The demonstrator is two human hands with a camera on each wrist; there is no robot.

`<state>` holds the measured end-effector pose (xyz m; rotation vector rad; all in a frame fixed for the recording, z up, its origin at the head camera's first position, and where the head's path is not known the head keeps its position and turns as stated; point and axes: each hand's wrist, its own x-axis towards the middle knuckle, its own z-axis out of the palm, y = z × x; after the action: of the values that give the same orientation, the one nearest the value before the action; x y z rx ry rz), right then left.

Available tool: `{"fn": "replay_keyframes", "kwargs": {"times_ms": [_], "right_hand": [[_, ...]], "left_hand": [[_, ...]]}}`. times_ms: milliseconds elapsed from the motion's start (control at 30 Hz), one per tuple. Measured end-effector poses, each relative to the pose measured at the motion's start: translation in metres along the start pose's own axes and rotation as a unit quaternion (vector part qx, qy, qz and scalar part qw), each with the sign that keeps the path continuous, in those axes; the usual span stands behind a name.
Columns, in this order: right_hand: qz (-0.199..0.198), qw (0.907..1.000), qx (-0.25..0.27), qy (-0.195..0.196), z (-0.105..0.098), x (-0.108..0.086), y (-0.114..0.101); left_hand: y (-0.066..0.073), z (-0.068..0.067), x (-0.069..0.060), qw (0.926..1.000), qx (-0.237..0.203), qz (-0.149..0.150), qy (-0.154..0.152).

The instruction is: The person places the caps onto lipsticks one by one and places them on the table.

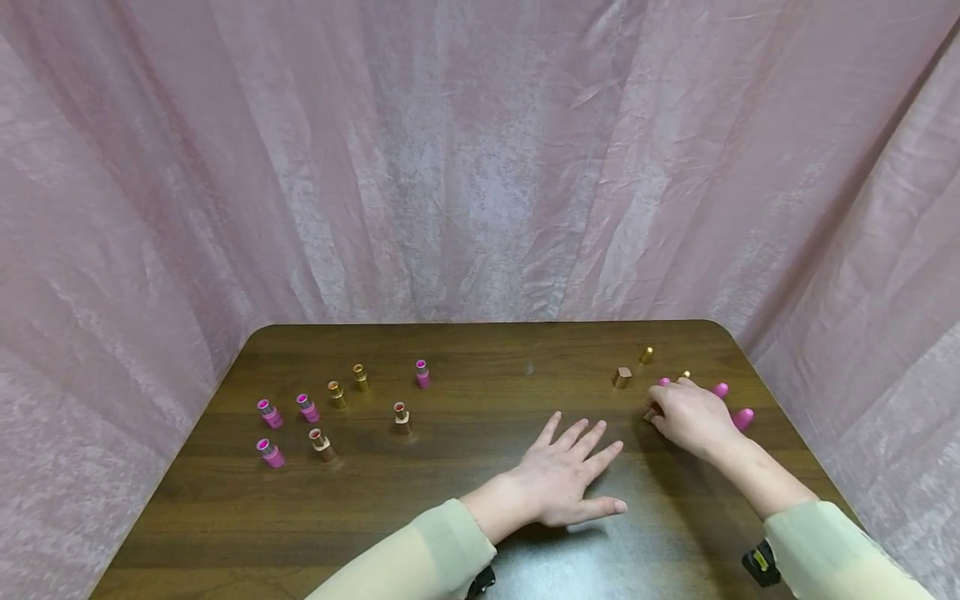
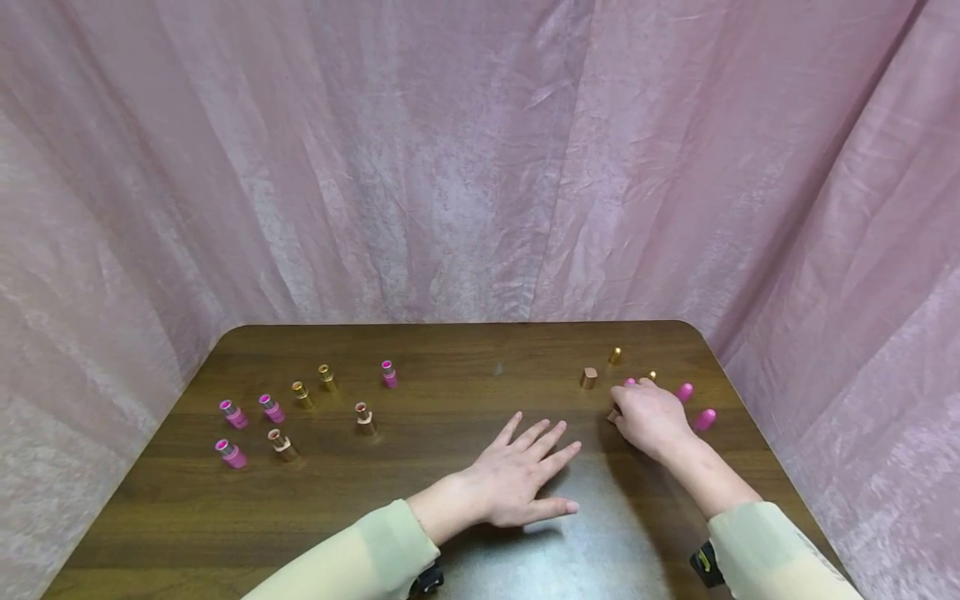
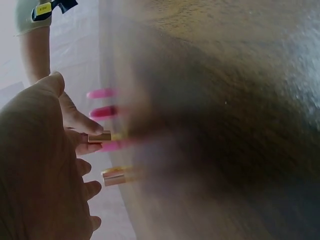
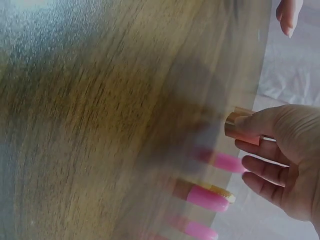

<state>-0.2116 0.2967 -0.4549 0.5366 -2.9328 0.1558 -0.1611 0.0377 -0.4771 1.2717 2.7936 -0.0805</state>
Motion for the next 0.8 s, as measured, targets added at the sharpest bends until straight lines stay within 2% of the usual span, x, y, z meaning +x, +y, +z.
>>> {"fn": "replay_keyframes", "kwargs": {"times_ms": [133, 233, 367, 500, 633, 800], "right_hand": [[-0.037, 0.9988, -0.009, 0.03, 0.0, 0.001, -0.005], [-0.044, 0.9984, 0.004, 0.035, 0.0, 0.0, -0.009], [-0.049, 0.9976, 0.023, 0.042, 0.0, -0.003, -0.014], [-0.06, 0.9957, 0.038, 0.058, 0.003, -0.006, -0.019], [-0.062, 0.9933, 0.066, 0.072, 0.008, -0.007, -0.023], [-0.059, 0.9905, 0.093, 0.083, 0.013, -0.005, -0.027]], "left_hand": [[-0.005, -0.002, -0.006, 1.0, -0.006, -0.001, 0.005], [-0.012, -0.003, -0.014, 0.9997, -0.018, 0.001, 0.015], [-0.027, -0.001, -0.03, 0.9988, -0.038, 0.002, 0.03], [-0.046, 0.0, -0.051, 0.9976, -0.055, -0.006, 0.042], [-0.064, 0.001, -0.073, 0.9952, -0.065, -0.01, 0.073], [-0.086, -0.001, -0.099, 0.9884, -0.071, -0.02, 0.133]]}}
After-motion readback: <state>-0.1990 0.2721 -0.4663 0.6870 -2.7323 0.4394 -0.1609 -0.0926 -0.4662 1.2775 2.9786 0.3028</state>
